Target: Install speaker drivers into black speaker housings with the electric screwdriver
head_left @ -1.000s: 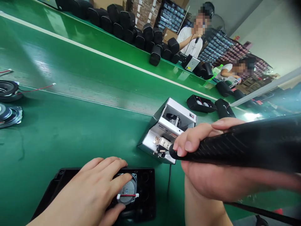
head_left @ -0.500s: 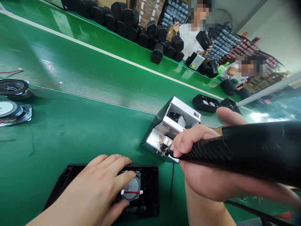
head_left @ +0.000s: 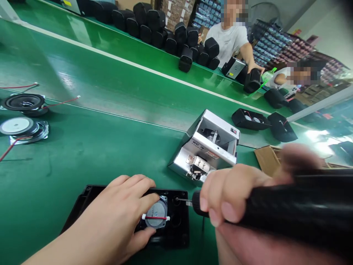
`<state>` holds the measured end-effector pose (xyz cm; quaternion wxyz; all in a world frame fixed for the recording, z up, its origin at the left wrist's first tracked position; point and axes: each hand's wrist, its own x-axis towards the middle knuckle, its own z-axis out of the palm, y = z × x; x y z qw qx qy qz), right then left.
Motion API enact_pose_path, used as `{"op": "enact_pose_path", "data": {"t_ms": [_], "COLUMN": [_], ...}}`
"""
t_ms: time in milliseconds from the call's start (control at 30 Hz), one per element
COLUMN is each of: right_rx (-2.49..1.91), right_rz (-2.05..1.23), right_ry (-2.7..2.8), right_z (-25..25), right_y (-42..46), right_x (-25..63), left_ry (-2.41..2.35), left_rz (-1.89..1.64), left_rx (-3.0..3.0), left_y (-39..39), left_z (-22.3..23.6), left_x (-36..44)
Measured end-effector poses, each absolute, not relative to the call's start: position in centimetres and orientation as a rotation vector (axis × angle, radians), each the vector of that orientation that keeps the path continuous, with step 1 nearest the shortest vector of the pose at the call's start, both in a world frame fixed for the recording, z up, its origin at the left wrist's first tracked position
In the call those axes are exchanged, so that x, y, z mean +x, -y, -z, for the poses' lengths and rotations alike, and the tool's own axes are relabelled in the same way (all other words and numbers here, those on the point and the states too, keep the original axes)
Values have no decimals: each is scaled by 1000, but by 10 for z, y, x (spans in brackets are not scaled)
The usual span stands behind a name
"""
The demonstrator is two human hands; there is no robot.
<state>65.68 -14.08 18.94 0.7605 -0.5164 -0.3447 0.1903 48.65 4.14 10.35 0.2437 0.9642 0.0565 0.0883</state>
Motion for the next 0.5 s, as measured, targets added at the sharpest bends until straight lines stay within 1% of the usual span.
{"op": "enact_pose_path", "data": {"t_ms": [167,233,433,500], "right_rx": [-947,-933,-953,-976], "right_rz": [-277,-276,-251,-308], "right_ry": [663,663,623,655], "right_z": [-151,-141,-133,-135], "right_y": [108,100,98,102], "right_x": [642,639,638,641], "left_ry": [-159,-155,-143,-139], "left_rz": [-210,-210,-173,-152], "left_rx": [2611,2624,2673,2680], "left_y": [-39,-38,-38,-38], "left_z": [-105,-105,-109,-110], "left_x": [488,489,493,493]}}
